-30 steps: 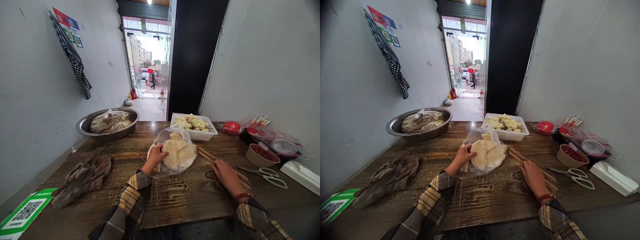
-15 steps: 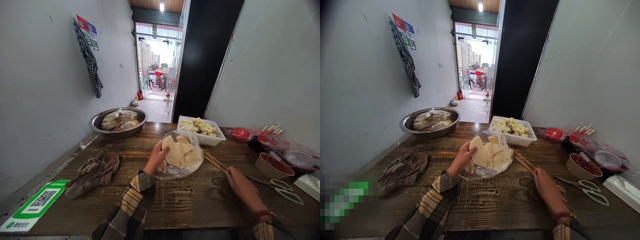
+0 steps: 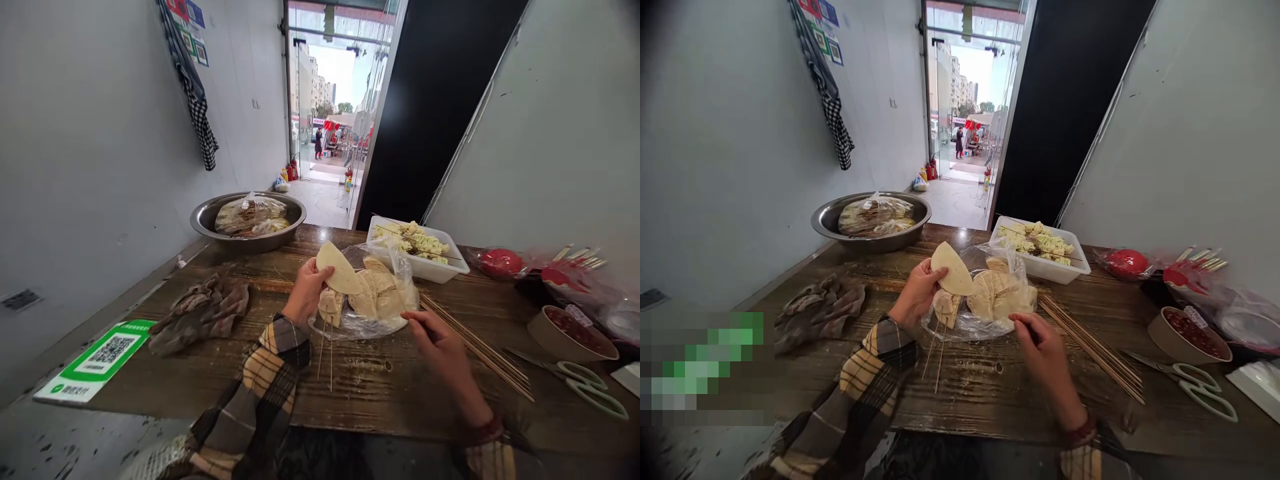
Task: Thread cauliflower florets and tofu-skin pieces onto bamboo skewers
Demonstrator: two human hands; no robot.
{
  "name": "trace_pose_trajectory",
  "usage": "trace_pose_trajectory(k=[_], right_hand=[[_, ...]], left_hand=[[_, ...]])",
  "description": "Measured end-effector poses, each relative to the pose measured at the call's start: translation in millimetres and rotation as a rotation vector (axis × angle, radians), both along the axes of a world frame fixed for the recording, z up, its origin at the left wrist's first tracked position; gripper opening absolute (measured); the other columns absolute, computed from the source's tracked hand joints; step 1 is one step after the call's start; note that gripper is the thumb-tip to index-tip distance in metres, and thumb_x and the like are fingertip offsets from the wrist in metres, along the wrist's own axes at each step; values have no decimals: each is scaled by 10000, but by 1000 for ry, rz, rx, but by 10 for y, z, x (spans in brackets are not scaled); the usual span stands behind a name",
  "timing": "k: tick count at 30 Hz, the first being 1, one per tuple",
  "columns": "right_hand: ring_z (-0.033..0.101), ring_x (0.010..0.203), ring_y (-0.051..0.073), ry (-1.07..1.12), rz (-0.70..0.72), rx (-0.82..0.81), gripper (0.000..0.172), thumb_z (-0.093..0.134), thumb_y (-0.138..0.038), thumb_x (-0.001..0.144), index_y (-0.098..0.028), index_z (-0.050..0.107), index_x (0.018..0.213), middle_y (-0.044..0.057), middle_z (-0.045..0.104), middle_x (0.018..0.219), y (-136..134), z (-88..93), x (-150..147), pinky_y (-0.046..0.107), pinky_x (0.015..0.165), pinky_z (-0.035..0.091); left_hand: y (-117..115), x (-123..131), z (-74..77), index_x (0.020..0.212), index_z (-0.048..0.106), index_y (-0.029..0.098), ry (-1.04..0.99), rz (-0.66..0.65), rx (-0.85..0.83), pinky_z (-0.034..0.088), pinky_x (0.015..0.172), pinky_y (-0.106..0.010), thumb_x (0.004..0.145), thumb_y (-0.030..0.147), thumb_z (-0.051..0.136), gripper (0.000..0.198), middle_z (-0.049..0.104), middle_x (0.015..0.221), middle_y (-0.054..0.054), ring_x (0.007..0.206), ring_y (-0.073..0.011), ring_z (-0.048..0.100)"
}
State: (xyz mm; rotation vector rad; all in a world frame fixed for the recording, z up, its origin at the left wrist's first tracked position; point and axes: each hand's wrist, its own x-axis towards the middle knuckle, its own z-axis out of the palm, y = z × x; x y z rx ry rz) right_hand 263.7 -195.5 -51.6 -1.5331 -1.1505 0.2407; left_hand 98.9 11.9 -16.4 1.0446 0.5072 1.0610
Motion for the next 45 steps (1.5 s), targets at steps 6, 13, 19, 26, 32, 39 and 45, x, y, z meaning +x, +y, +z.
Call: trace_pose_trajectory(k=[6,13,19,26,32,39,45], right_hand=[[663,907,193,-97,244,37,236,522,-298,889,-209,710,1000,66,726,984,311,-48,-305,333,817,525],[680,840,187,-116,281,60,225,531,-255,884,-216,721,998,62,739,927,382,-180,-292,323,761,546],[673,822,184,-121,266,63,234,529,-245,886,-212,725,1011,60,737,904,367,-216,-247,305,744,538],[667,822,181,-142,253,45,236,523,-253,897,-204,723,1011,59,729,912,373,-232,-216,298,738,533],[665,817,187,-148,232,41,246,516,-248,895,-200,726,1014,70,729,903,377,-225,-221,308,742,536],[644,731,168,-162,229,36,254,502,-260,900,-209,729,1001,50,712,808,406,-235,-220,284,681,530],[651,754,175,-144,205,68,248,510,-257,895,-202,729,997,56,717,830,444,-236,-226,296,704,534]], left_hand=[[46,-42,23,905,580,151,81,121,74,505,693,-278,547,213,781,415,694,795,-11,719,-156,636],[5,-51,85,920,566,153,115,163,98,501,698,-280,578,232,754,398,687,842,-17,727,-151,625],[-56,-9,119,952,574,151,128,154,129,499,714,-292,585,223,764,420,685,856,-16,727,-149,624],[-94,-12,162,944,572,156,127,149,129,505,698,-283,604,217,761,394,686,853,-9,721,-143,619],[-116,3,163,949,577,157,140,138,160,502,698,-277,610,223,760,391,680,849,-6,733,-146,615],[-184,41,169,932,585,163,200,137,246,472,655,-231,640,236,742,340,657,842,3,715,-127,580],[-243,96,132,920,590,163,224,93,247,457,664,-240,629,252,746,342,645,845,-1,722,-132,574]])
